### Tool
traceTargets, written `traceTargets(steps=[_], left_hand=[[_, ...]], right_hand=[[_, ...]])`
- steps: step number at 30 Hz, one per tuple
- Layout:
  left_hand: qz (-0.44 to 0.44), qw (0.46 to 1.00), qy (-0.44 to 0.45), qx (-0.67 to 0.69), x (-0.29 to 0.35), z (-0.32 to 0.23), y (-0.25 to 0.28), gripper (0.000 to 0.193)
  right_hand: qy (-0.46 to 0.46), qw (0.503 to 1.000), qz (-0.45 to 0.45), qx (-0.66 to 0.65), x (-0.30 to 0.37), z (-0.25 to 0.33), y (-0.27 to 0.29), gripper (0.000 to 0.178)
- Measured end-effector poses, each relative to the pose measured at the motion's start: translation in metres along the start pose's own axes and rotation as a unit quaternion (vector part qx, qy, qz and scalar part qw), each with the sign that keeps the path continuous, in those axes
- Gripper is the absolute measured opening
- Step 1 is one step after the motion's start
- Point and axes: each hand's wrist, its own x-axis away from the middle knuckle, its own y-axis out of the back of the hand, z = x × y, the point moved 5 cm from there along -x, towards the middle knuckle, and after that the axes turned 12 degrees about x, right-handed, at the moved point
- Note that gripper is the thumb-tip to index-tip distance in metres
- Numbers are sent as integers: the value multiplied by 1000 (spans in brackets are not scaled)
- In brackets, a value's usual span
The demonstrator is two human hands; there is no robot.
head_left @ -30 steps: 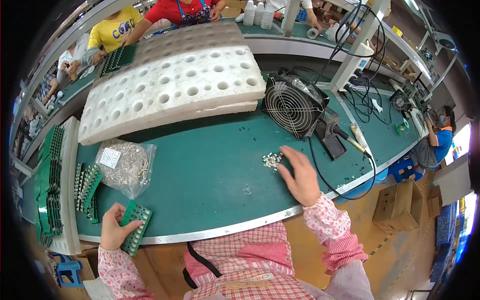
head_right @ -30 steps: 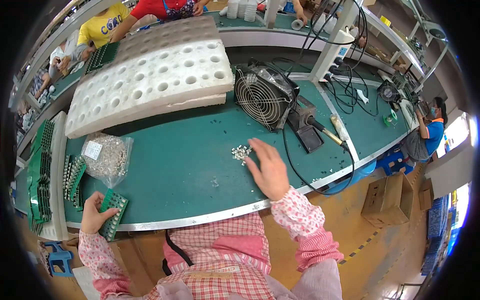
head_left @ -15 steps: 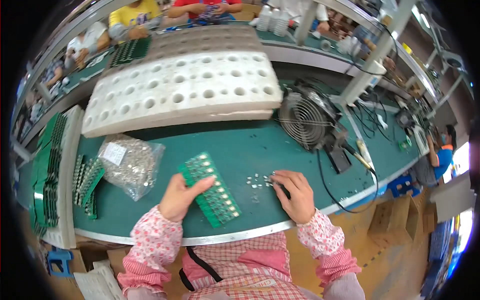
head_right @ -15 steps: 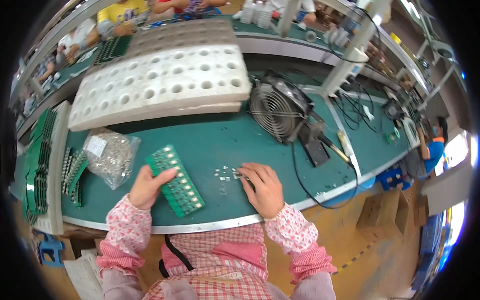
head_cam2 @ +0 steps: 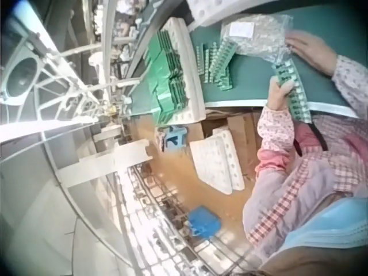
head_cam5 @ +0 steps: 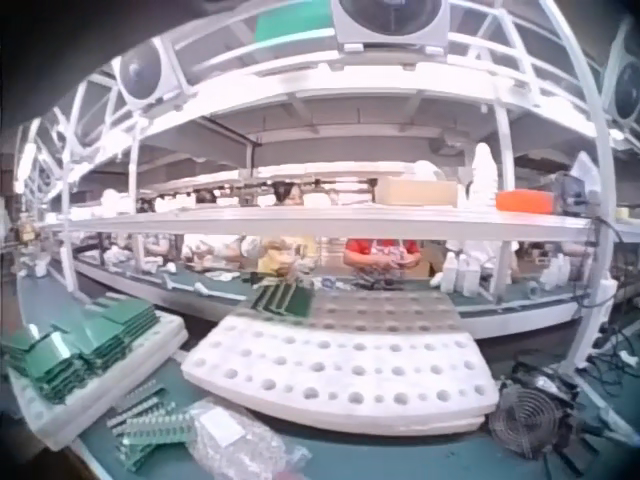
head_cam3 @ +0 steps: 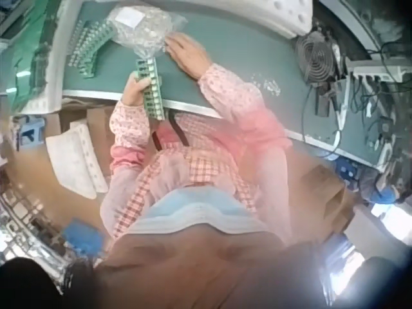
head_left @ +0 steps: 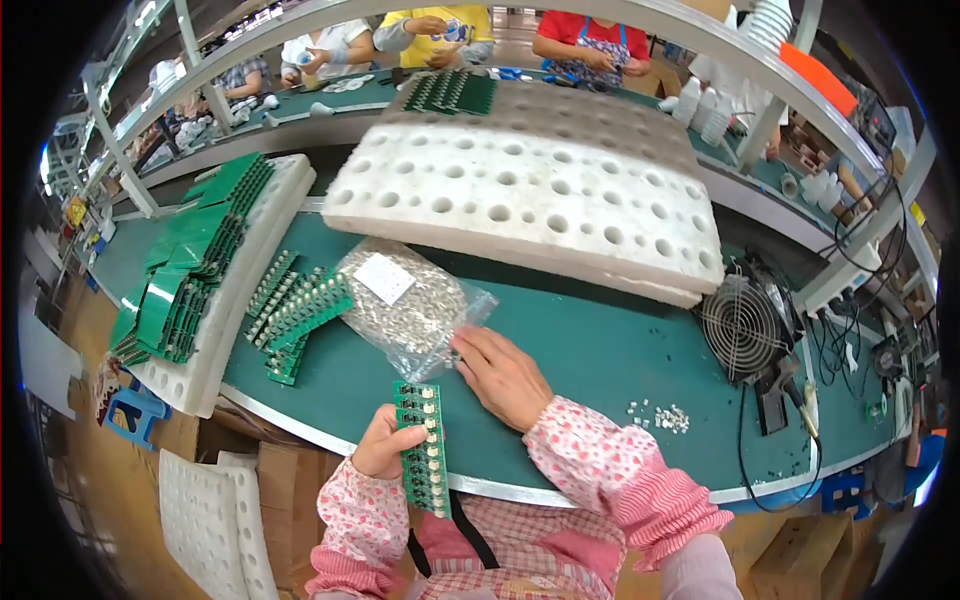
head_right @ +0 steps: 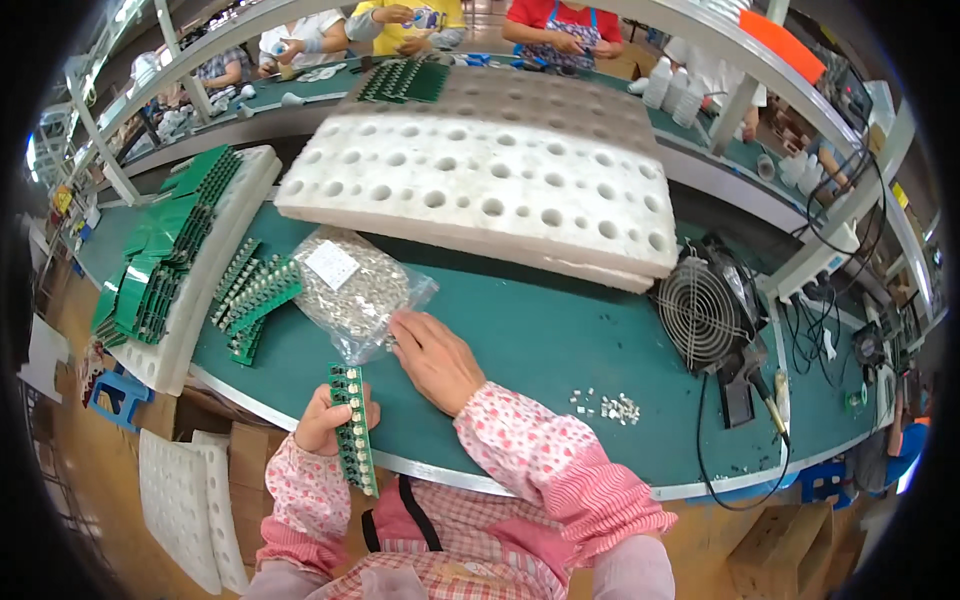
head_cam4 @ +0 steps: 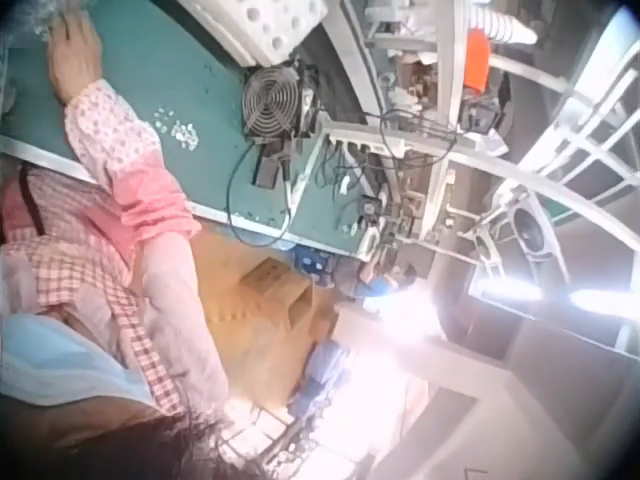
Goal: The person solders components onto a circuit board using a soldering iron and wire, places it onto a foam board, inserts electronic components into another circuit board by hand, and solders the components with the soldering iron and wire.
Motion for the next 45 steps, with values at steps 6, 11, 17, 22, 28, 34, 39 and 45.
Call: traceTargets(steps=[6,11,17,22,28,34,39,45], left_hand=[[0,995,-14,96,3,9,19,22],[39,988,-9,148,5,14,22,22],[7,990,-9,138,5,8,16,20],[-23,994,2,104,5,5,13,23],[-24,995,18,99,8,3,10,22],[-39,994,13,100,8,0,6,22],[-45,995,-1,92,8,4,14,23],[-41,992,5,119,10,0,7,23]], right_hand=[[-116,991,13,64,-41,1,-43,73],[-123,989,-15,75,-57,-3,-54,80],[-71,992,-78,67,-68,8,-58,72],[-75,989,-89,93,-80,5,-61,65],[-86,980,34,176,-81,17,-66,55],[-44,970,-16,237,-87,6,-75,53],[-39,976,-2,213,-87,12,-69,48],[-28,983,28,181,-89,-5,-79,51]])
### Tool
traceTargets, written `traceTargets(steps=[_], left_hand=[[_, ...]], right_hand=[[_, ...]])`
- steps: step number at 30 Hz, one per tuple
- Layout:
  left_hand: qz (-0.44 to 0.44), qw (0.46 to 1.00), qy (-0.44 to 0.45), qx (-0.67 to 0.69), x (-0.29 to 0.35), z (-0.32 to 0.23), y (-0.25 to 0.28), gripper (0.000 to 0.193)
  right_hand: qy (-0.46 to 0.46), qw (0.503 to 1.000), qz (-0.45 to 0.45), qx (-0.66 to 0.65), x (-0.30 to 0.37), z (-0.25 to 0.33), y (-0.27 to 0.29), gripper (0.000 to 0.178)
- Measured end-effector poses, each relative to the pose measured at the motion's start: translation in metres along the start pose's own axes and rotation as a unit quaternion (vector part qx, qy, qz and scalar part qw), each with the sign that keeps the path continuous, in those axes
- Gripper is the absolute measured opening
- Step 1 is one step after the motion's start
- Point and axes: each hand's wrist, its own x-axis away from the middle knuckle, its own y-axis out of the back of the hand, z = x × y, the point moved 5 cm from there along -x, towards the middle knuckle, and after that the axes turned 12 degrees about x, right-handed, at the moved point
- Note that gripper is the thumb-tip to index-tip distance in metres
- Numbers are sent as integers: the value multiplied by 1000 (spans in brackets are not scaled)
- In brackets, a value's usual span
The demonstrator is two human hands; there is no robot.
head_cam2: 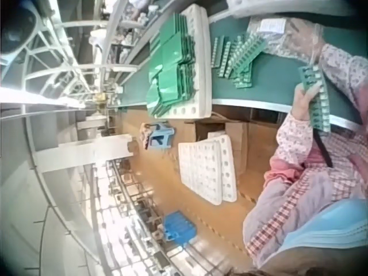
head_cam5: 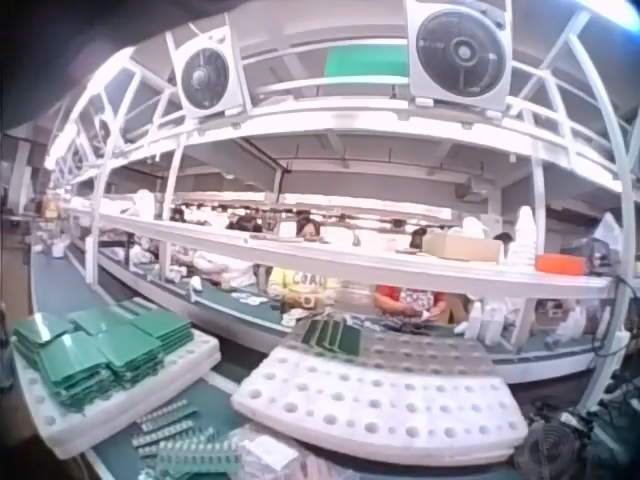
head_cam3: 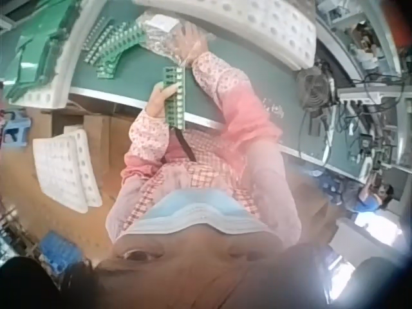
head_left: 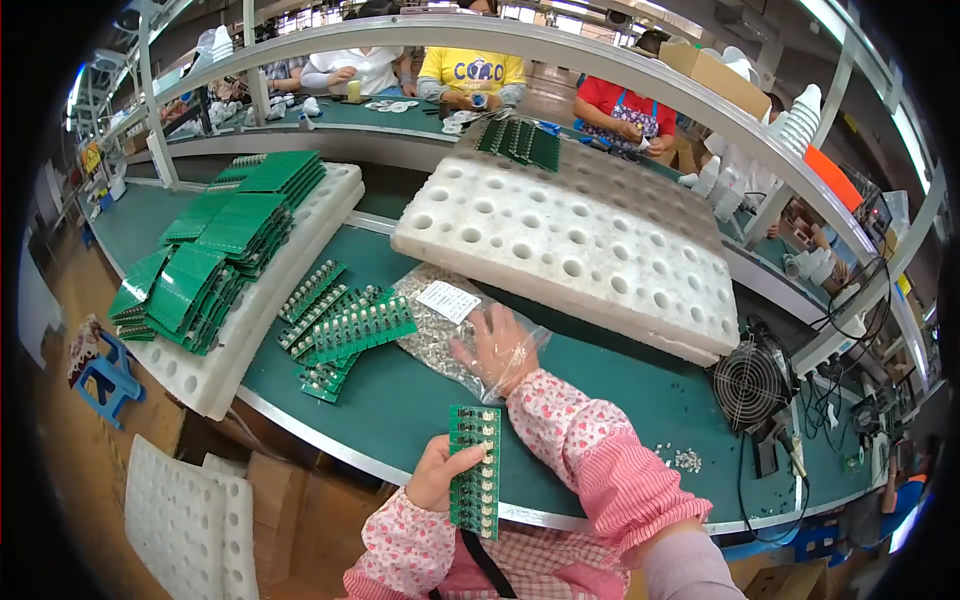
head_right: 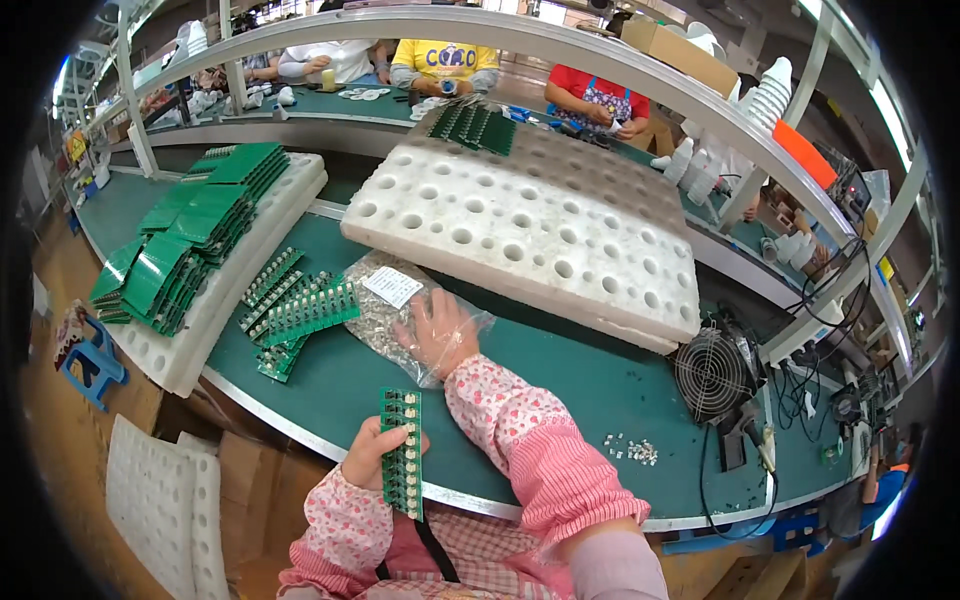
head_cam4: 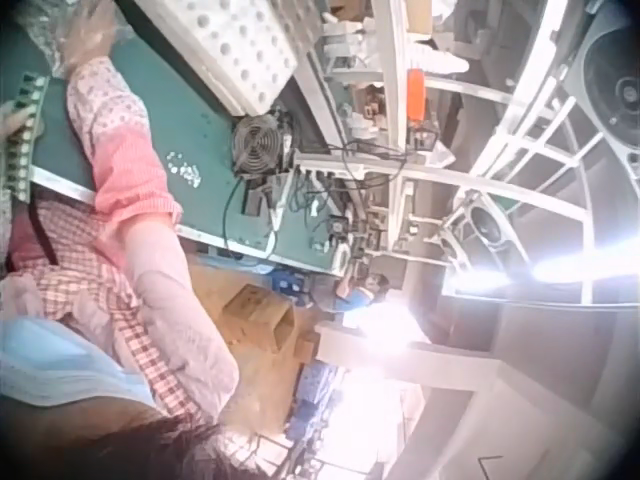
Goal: The person solders components onto a circuit board using a soldering iron and wire, places it onto a foam board, inserts electronic components into another circuit board by hand, and solders the components with the soldering iron and wire.
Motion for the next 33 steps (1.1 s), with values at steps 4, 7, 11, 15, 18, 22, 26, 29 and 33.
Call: traceTargets(steps=[4,7,11,15,18,22,26,29,33], left_hand=[[-5,1000,-5,-2,-3,2,3,23],[7,1000,-1,-2,-1,1,3,22],[0,1000,-7,2,-2,2,2,21],[-14,1000,-17,7,-3,2,2,20],[-27,1000,-14,-7,-1,1,3,21],[-26,1000,-18,-5,-3,1,2,22],[-31,999,-26,-18,-2,0,0,21],[-28,999,-26,-24,-2,0,0,20],[-16,999,-37,-29,-3,2,-1,19]], right_hand=[[28,999,-2,45,4,2,12,51],[29,999,-14,43,7,6,13,48],[28,1000,6,-11,4,0,-3,42],[39,999,12,22,5,1,0,36],[42,999,-25,12,5,7,3,30],[54,998,-27,-4,-2,1,-4,27],[59,997,-47,-11,1,7,2,22],[34,999,-13,2,-2,10,0,19],[116,993,-14,-31,2,3,4,18]])
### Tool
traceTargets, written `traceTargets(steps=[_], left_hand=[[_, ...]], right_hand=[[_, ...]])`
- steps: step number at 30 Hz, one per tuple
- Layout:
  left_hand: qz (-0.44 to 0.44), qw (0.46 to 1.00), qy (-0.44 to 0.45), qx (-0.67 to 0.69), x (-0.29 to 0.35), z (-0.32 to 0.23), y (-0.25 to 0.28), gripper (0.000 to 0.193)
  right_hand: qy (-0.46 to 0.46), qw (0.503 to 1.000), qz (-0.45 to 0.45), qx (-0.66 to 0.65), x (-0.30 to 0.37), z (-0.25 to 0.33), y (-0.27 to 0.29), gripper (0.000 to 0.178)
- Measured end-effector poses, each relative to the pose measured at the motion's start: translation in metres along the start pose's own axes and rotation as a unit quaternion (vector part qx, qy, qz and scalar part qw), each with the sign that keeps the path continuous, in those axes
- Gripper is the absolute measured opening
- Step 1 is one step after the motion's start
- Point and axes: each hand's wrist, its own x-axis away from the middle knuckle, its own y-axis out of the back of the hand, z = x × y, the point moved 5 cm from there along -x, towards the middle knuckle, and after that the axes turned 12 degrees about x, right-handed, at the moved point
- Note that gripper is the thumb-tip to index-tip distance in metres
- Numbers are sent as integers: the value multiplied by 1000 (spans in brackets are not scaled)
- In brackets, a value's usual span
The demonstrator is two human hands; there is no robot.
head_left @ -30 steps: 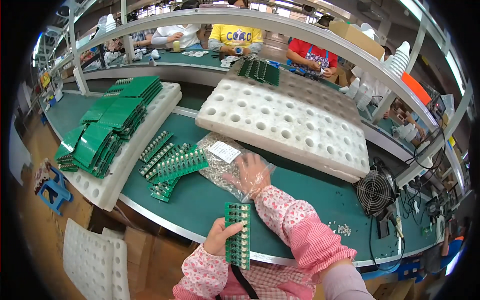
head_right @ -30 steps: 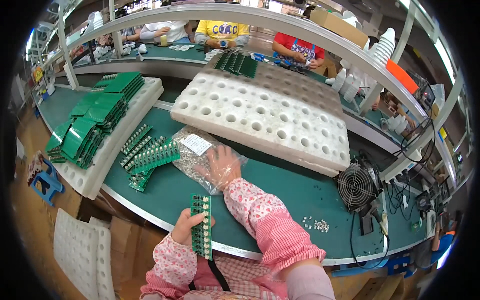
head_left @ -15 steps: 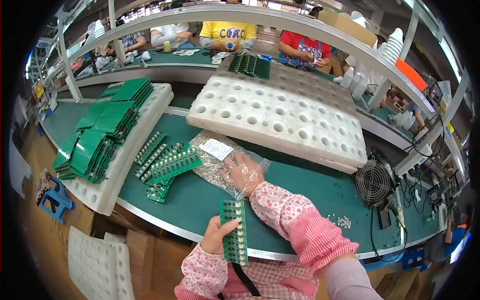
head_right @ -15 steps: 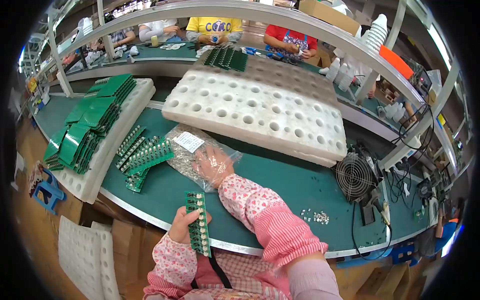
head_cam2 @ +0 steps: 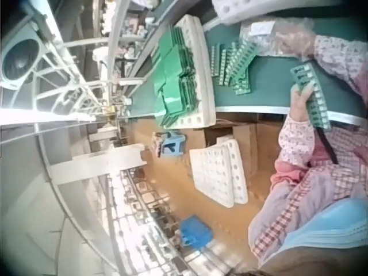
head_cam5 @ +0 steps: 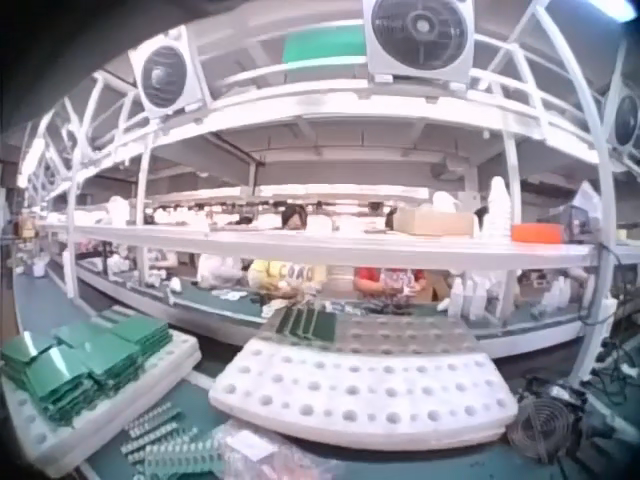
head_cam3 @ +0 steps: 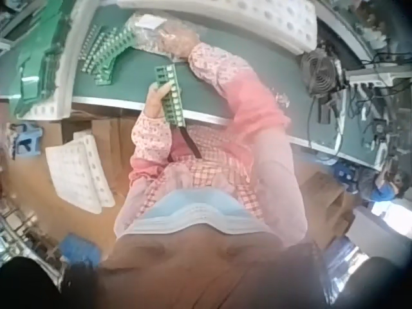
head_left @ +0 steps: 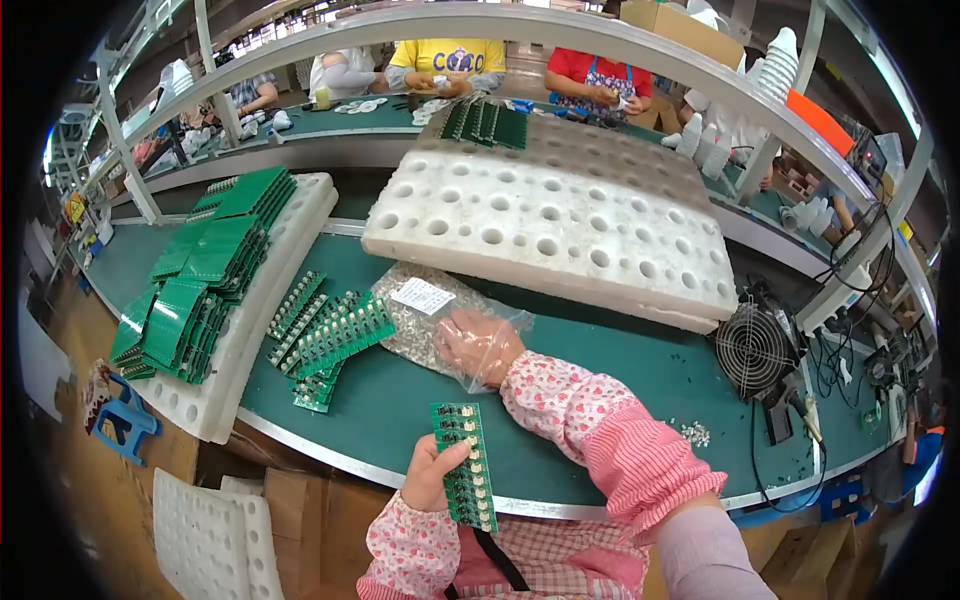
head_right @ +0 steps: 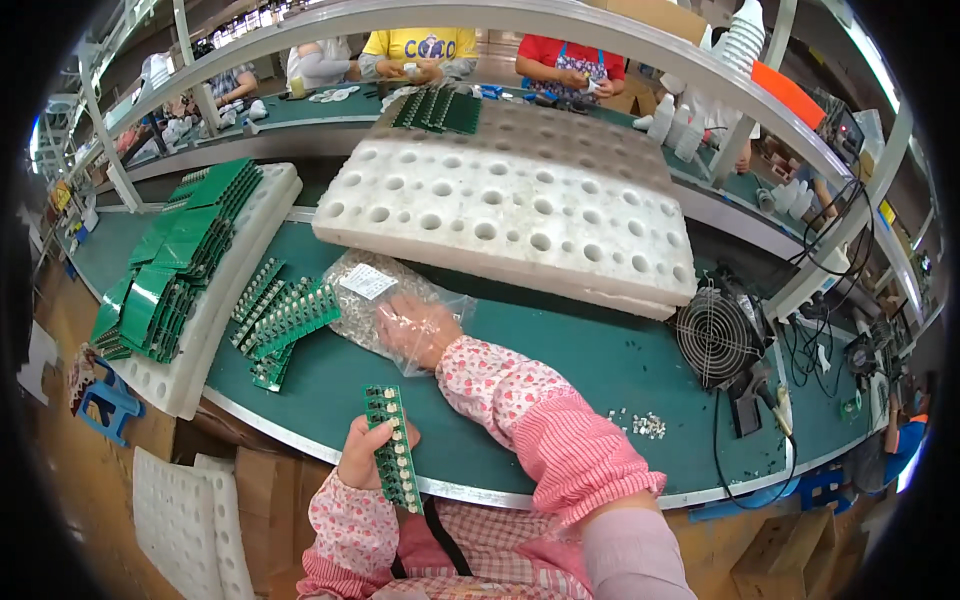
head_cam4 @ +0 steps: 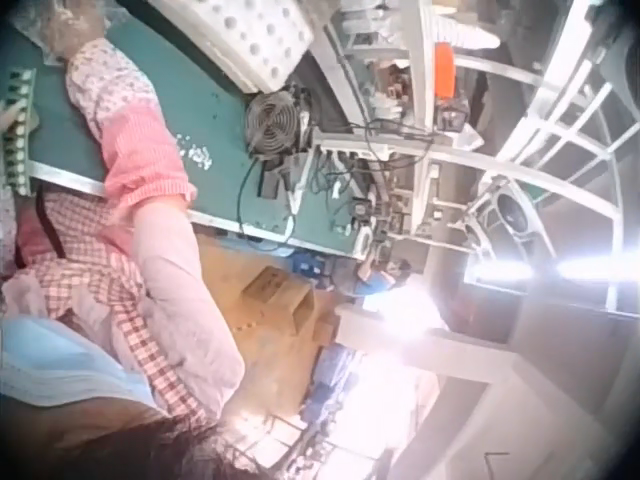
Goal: The person solders components onto a circuit board using a soldering iron and wire, places it onto a foam board, inserts electronic components into another circuit board by hand, and solders the components with the soldering iron and wire.
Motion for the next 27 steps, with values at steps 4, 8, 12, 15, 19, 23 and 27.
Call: traceTargets(steps=[4,8,12,15,19,23,27], left_hand=[[2,1000,-7,-3,-1,2,5,20],[-16,1000,-4,-18,-1,-1,2,22],[16,1000,-18,3,-2,-4,-5,22],[37,999,-24,-24,-4,-5,-4,21],[2,998,-23,-64,-6,-2,-6,22],[-12,997,-31,-74,-7,0,-3,21],[-25,995,-47,-86,-5,-1,-7,22]], right_hand=[[2,1000,22,18,25,-6,22,18],[-95,993,55,35,76,-33,72,18],[-148,978,80,119,147,-71,135,19],[-181,960,101,190,196,-91,159,18],[-211,941,134,230,224,-96,173,22],[-223,938,130,230,195,-77,193,24],[-192,962,60,185,150,-48,169,23]])
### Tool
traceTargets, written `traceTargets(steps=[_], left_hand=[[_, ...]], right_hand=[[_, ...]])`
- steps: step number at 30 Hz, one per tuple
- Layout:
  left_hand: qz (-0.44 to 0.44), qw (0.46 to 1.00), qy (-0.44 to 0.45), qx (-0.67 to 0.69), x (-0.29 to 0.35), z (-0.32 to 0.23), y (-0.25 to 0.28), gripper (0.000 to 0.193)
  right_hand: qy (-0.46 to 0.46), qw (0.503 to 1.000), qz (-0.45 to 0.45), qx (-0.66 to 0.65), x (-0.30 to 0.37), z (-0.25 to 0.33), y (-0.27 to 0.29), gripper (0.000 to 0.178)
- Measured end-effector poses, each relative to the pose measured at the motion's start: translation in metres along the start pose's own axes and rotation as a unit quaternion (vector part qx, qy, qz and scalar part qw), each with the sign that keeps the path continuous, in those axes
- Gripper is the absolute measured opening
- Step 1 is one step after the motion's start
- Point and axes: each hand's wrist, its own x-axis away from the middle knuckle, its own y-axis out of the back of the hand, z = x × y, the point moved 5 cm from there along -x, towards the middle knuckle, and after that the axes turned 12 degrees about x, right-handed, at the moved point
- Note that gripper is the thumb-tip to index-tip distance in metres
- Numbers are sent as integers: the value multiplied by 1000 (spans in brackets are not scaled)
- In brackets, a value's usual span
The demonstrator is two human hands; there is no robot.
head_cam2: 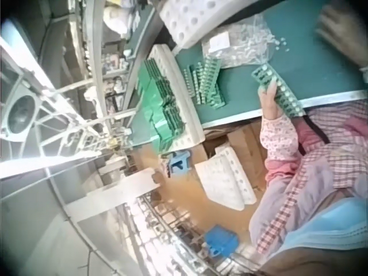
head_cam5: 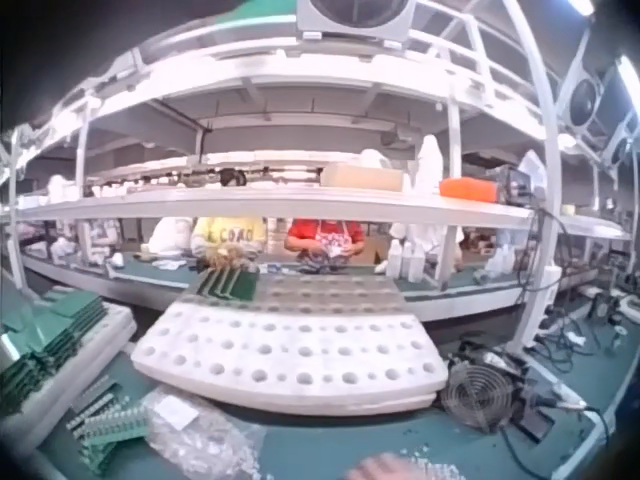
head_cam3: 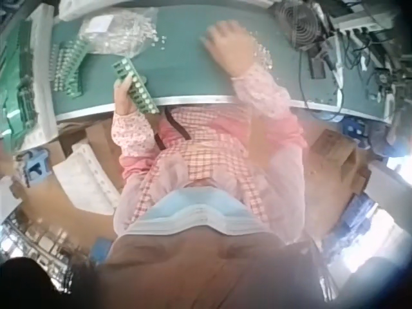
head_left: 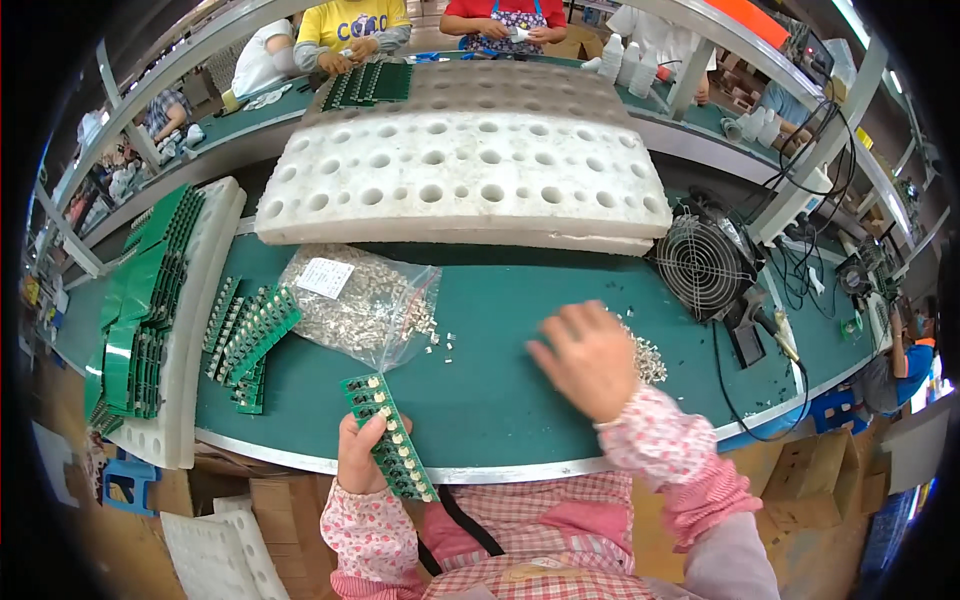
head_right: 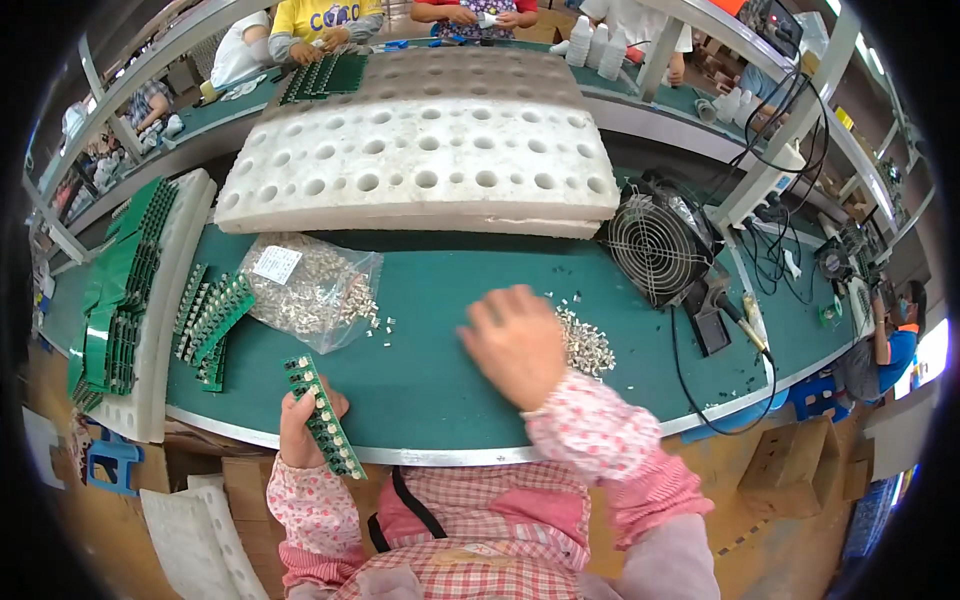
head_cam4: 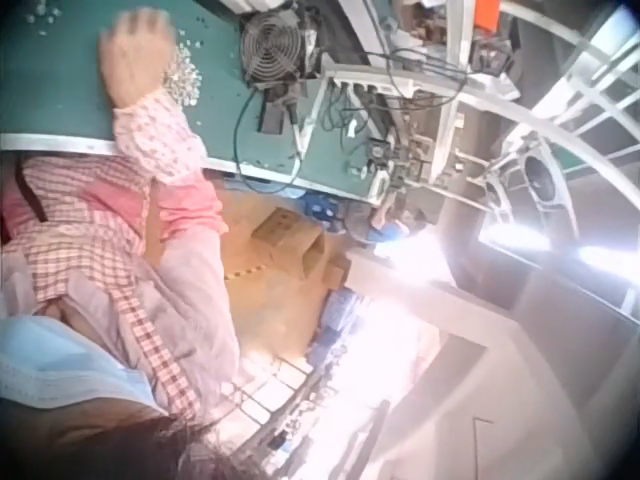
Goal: The person solders components onto a circuit board using a soldering iron and wire, places it onto a foam board, inserts electronic components into another circuit board by hand, and solders the components with the soldering iron and wire.
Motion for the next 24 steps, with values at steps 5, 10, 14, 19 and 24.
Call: traceTargets(steps=[5,10,14,19,24], left_hand=[[0,1000,4,-5,1,1,-1,22],[5,1000,6,8,0,2,-3,23],[12,999,20,23,-1,0,-4,20],[24,999,23,12,1,-5,-1,19],[2,999,36,-16,2,-1,-2,17]], right_hand=[[13,980,-58,-189,-37,82,-52,27],[66,991,-26,-117,-27,83,-76,17],[44,996,-52,-57,4,44,-59,11],[8,999,-54,0,45,-16,-32,12],[-57,996,-64,22,54,-32,-13,14]])
